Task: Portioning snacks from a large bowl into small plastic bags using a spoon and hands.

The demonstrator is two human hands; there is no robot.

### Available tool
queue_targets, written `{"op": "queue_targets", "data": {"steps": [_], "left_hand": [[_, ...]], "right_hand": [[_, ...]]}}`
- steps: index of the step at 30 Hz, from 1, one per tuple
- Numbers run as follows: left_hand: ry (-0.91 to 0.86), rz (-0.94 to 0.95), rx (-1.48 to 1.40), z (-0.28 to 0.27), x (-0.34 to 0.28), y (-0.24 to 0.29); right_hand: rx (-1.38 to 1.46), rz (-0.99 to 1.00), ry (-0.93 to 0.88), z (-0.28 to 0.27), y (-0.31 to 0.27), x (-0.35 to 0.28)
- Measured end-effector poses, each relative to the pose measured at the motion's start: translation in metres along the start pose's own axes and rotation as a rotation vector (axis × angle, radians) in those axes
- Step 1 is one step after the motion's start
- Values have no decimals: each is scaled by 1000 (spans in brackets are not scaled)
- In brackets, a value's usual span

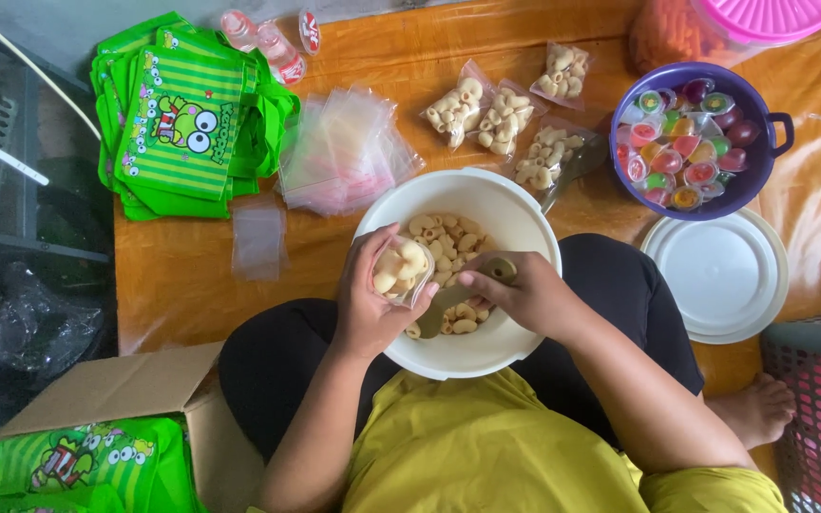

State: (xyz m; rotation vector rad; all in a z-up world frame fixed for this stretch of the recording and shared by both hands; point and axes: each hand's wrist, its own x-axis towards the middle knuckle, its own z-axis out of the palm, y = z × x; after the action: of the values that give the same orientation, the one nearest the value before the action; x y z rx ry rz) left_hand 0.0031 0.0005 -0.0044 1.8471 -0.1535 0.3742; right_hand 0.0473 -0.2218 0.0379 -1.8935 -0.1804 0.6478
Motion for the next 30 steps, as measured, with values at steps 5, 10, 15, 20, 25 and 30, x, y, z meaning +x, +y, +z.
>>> {"op": "queue_targets", "data": {"steps": [5, 10, 15, 20, 25, 30], "left_hand": [[34, -18, -49, -1, -2, -5], [26, 1, -65, -1, 0, -7], [25, -39, -196, 2, -3, -9], [35, -77, -164, 1, -4, -5], [-70, -43, -162, -3, 2, 4], [-73, -25, -3, -4, 5, -3]], "right_hand": [[224, 7, 102, -27, 32, -16], [439, -12, 200, -39, 75, -29], [553, -52, 271, -44, 100, -37], [489, -289, 512, -60, 62, -63], [479, -466, 617, -52, -8, -101], [-142, -862, 603, -26, -64, -92]]}}
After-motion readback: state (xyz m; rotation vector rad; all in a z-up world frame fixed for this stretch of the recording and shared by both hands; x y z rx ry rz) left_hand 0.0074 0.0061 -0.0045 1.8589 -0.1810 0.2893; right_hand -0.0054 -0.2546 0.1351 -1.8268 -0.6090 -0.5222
